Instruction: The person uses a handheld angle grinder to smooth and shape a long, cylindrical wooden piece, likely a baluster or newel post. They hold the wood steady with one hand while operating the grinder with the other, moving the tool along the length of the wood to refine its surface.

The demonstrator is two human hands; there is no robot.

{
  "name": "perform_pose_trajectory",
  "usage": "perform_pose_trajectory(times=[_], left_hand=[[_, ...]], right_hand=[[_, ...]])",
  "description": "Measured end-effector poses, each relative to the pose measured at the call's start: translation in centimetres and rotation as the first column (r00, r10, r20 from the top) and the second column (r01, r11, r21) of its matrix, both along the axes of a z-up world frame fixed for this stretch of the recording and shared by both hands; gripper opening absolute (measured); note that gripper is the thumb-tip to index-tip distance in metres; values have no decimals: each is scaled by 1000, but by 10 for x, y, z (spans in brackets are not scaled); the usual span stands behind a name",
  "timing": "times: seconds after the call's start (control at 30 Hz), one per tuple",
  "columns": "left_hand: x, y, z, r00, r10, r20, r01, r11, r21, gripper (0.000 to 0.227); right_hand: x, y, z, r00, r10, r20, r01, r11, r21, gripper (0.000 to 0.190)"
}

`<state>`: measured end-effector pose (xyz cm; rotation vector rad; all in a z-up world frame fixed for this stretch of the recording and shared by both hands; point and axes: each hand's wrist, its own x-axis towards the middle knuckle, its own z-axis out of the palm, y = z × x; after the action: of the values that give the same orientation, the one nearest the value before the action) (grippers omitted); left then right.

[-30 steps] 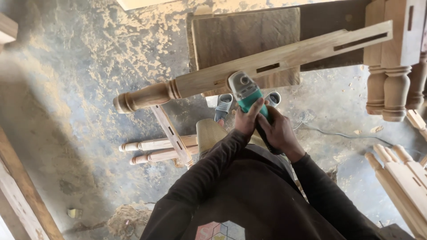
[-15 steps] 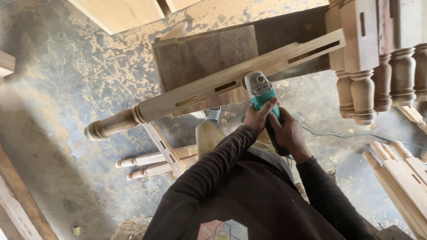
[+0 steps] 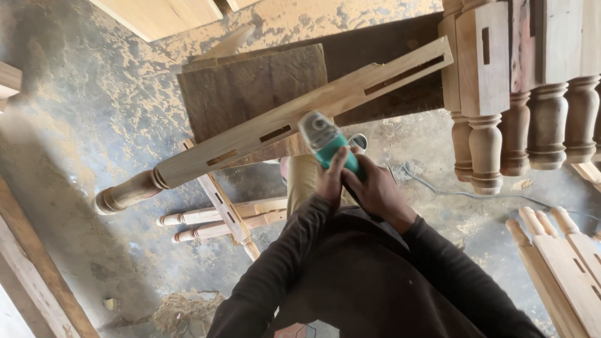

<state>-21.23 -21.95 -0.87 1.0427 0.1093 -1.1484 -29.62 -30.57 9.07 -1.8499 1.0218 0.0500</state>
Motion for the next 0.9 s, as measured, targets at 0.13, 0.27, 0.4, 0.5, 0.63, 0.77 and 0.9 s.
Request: perform_pose_trajectory(times=[0.13,0.27,0.4,0.5,0.63,0.77,0.9], left_hand=[[-12,-6,0,992,125,-22,-124,992,21,51],[-25,-34,-1,998,56,-8,-56,997,53,52],[-29,-73,-1,982,-176,65,169,981,94,57],[-20,-82,16,913,-395,100,363,900,240,59],[-10,-60,19,929,-356,95,320,907,272,62],[-20,-26,-2,975,-206,82,196,974,115,61],[-5,9,3,992,73,100,-72,997,-18,60]], right_hand=[[-10,-16,0,992,126,23,-125,992,-32,47],[-29,-31,-13,998,60,-9,-61,997,-51,45],[-47,-43,-19,989,-143,-47,140,988,-66,39],[-40,-40,-14,977,-211,-20,208,974,-95,37],[-39,-27,-19,990,-141,-25,137,984,-117,36],[-24,-10,-17,1000,-26,-12,25,996,-85,35],[-2,4,-12,990,137,32,-136,990,-18,40]])
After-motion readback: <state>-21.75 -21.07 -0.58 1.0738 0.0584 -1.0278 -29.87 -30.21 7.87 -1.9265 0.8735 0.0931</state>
